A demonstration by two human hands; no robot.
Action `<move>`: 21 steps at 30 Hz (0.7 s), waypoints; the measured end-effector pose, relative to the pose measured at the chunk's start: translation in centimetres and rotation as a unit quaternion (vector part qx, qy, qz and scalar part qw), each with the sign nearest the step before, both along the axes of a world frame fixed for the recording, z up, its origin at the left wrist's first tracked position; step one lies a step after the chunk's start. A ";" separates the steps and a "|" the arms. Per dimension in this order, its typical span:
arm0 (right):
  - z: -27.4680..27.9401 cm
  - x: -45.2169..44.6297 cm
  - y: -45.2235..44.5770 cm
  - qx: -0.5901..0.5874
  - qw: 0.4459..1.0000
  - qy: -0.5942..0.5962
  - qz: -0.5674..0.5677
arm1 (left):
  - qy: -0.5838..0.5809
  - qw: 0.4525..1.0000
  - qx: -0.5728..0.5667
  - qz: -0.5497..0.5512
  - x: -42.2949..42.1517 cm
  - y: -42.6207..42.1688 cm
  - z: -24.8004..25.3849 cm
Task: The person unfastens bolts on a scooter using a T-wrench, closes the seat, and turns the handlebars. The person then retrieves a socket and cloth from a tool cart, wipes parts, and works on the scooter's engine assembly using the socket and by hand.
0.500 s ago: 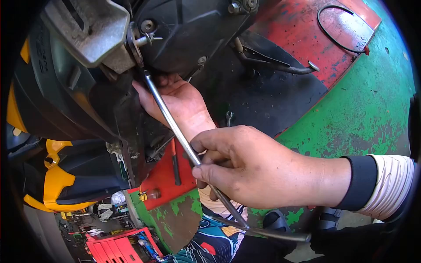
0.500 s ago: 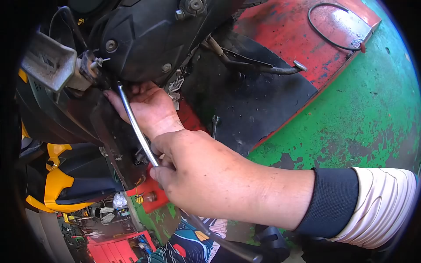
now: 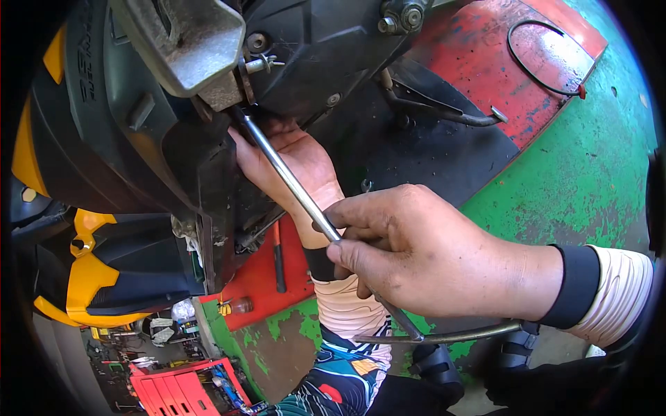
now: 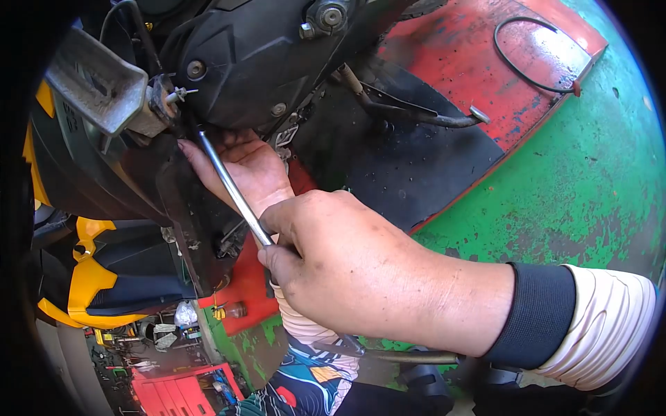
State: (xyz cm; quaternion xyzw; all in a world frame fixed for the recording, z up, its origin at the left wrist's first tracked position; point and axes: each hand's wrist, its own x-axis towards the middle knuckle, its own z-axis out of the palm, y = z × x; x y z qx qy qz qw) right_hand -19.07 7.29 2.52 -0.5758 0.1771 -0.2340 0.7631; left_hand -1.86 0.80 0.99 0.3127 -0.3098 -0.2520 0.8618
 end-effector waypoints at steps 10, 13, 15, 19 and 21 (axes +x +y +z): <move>0.0 -0.4 0.2 -0.002 1.000 -0.011 -0.017 | 0.014 1.000 0.026 -0.001 -0.6 0.0 0.9; 0.1 -0.1 0.3 0.014 1.000 -0.021 -0.019 | 0.007 1.000 0.029 0.002 -0.8 0.1 1.4; 0.2 -0.2 0.4 -0.002 1.000 -0.011 -0.025 | 0.009 0.999 0.040 0.011 -1.4 0.2 1.5; 0.7 -0.3 0.5 0.012 1.000 -0.013 -0.016 | 0.026 0.999 0.039 0.012 -0.9 0.0 1.2; 1.1 -0.5 0.5 0.019 1.000 -0.020 -0.011 | 0.031 0.999 0.031 0.009 -0.8 -0.2 1.3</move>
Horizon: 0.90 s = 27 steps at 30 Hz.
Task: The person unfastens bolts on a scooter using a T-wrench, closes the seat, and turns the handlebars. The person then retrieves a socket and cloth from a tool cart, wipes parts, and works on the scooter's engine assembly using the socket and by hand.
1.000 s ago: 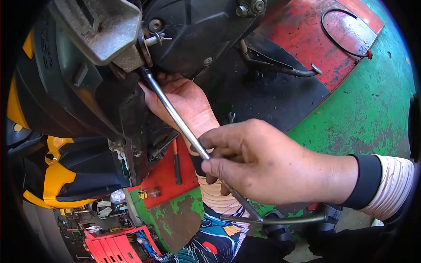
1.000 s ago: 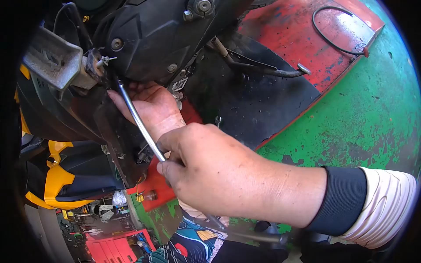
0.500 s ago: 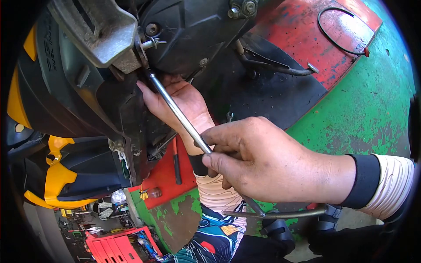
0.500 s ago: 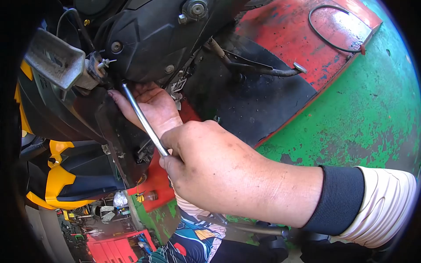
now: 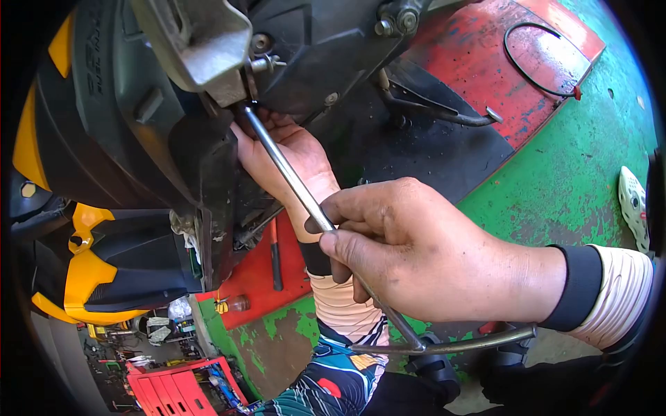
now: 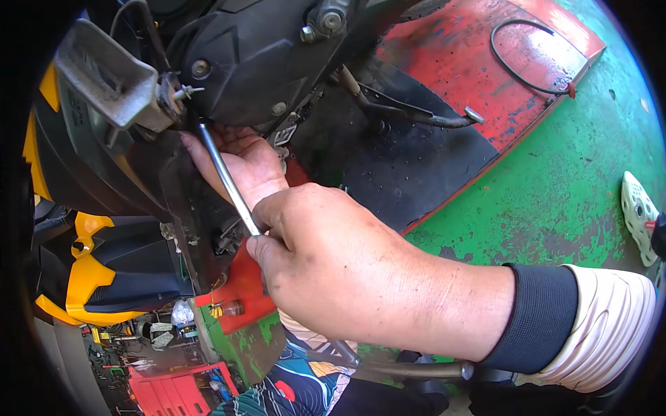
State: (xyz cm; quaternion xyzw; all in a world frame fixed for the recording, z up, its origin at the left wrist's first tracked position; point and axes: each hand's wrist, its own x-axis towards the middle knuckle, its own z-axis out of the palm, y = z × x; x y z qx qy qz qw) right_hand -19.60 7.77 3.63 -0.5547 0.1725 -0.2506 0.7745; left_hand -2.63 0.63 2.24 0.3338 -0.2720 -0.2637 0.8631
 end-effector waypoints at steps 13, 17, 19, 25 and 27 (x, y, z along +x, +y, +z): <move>6.5 -0.1 1.9 0.102 0.993 0.021 -0.064 | 0.147 0.986 -0.018 0.073 -0.1 -1.3 -0.5; 7.8 0.0 2.2 0.140 0.985 0.037 -0.090 | 0.055 0.979 0.170 0.100 0.7 0.0 -2.3; 7.9 0.1 2.3 0.244 0.965 -0.009 -0.095 | -0.272 0.813 0.508 0.087 1.7 1.5 -4.1; 6.3 0.7 3.2 0.324 0.937 -0.062 -0.117 | -0.431 0.838 0.265 0.206 -1.5 5.0 -1.5; 6.4 1.0 3.3 0.356 0.922 -0.095 -0.119 | -0.211 0.954 0.214 0.003 -2.0 7.9 -0.9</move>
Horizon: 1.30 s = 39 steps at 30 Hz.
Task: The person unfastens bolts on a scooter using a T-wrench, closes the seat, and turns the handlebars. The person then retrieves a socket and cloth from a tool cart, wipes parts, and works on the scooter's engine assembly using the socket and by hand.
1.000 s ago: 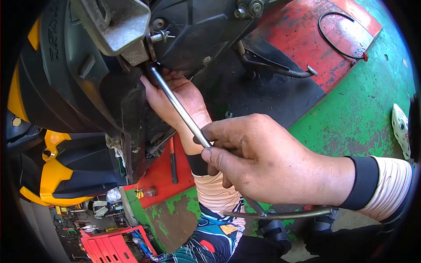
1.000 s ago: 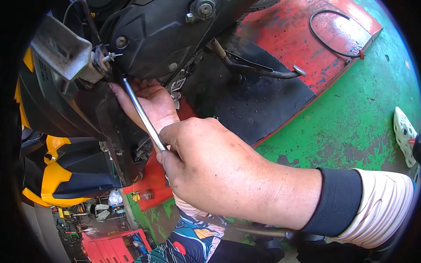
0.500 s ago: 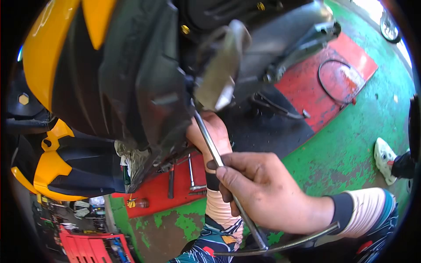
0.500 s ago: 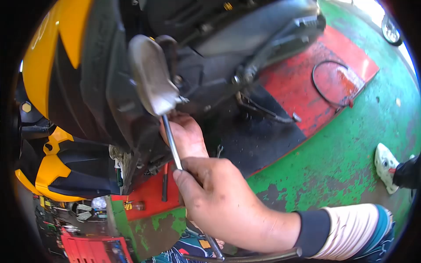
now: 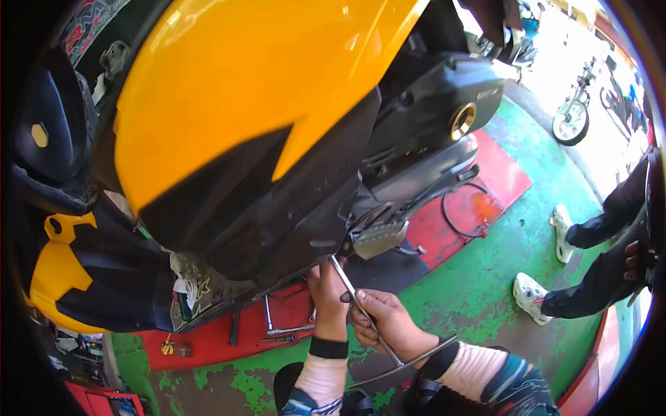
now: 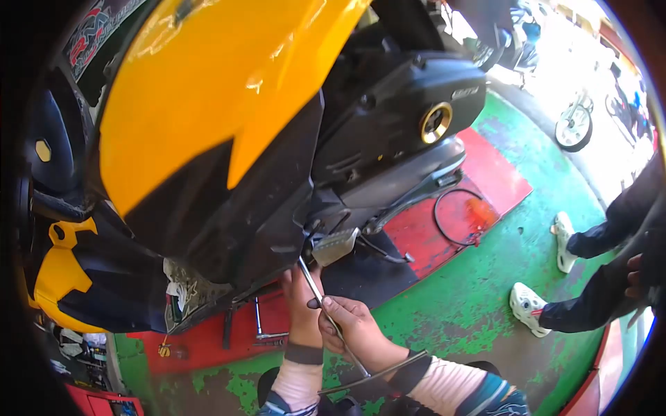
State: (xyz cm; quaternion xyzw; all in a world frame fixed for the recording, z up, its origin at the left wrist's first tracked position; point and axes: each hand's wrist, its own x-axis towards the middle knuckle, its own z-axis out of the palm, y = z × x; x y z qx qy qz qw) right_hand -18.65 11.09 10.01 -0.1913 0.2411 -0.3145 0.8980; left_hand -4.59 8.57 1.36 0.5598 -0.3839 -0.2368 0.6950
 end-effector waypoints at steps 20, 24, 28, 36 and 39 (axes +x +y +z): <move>-3.0 -2.9 9.6 -0.057 0.809 0.357 -0.464 | 0.354 0.837 0.186 -0.374 3.0 3.2 9.3; 0.7 -2.7 14.8 -0.391 0.512 0.627 -0.439 | 0.354 0.834 0.176 -0.385 3.4 2.9 8.6; 1.1 -0.8 15.1 -0.240 0.710 0.573 -0.332 | 0.334 0.837 0.165 -0.401 3.9 2.3 7.7; 4.5 -0.2 13.2 0.223 0.912 0.129 -0.319 | 0.431 0.749 0.172 -0.473 0.3 6.7 9.4; 4.1 -2.3 14.5 -0.045 0.870 0.358 -0.336 | 0.439 0.714 0.203 -0.506 -0.8 8.4 9.4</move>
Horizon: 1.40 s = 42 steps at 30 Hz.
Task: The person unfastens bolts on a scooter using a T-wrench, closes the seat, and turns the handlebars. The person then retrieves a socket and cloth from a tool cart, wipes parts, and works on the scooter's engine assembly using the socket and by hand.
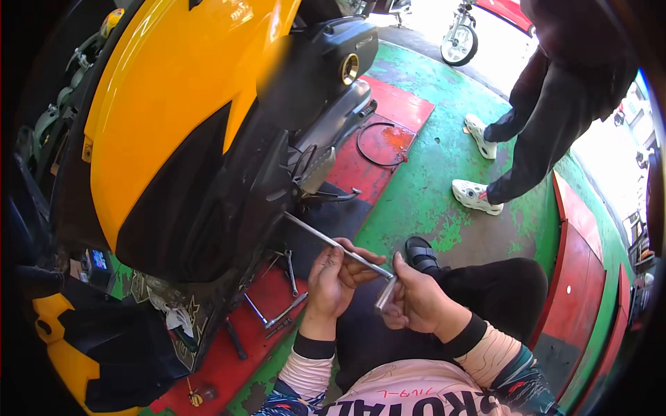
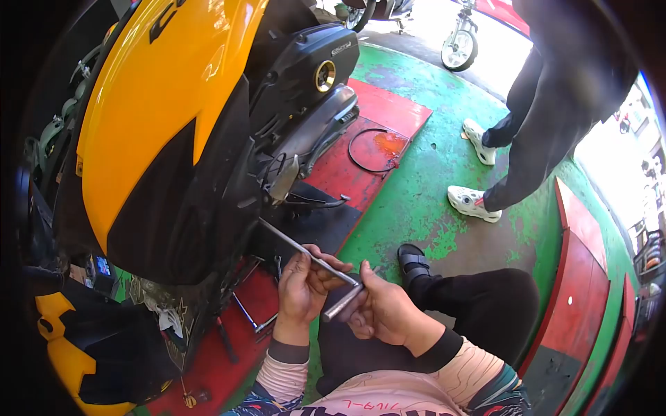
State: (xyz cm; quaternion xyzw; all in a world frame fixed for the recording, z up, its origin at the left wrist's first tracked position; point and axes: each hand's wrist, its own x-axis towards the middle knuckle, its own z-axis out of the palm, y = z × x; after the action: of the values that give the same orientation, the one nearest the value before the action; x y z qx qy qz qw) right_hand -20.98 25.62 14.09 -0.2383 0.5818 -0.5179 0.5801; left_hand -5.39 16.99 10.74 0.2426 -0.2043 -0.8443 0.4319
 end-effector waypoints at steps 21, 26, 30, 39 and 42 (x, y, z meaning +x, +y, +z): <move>-1.0 -3.3 0.3 -0.228 0.829 0.486 0.153 | -0.139 0.984 -0.050 0.098 -1.8 -2.0 1.7; -0.2 -2.3 0.3 -0.170 0.850 0.414 0.278 | -0.218 0.970 -0.059 0.088 -0.5 -1.4 0.3; -1.0 -2.0 -1.6 -0.121 0.921 0.271 0.252 | -0.258 0.963 -0.053 0.063 0.3 -1.2 -0.6; -4.3 -2.8 -3.1 -0.157 0.925 0.202 0.282 | -0.410 0.795 -0.140 0.425 0.8 -6.2 -5.0; -4.0 -4.1 -4.7 -0.170 0.922 0.149 0.314 | -0.304 0.818 -0.146 0.466 0.5 -9.0 -6.0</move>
State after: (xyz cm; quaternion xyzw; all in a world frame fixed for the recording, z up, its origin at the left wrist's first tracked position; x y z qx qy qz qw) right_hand -25.12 20.90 10.11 -0.5780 0.4607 -0.3589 0.5700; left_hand -4.87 7.94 4.77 0.4867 -0.3087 -0.3856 0.7205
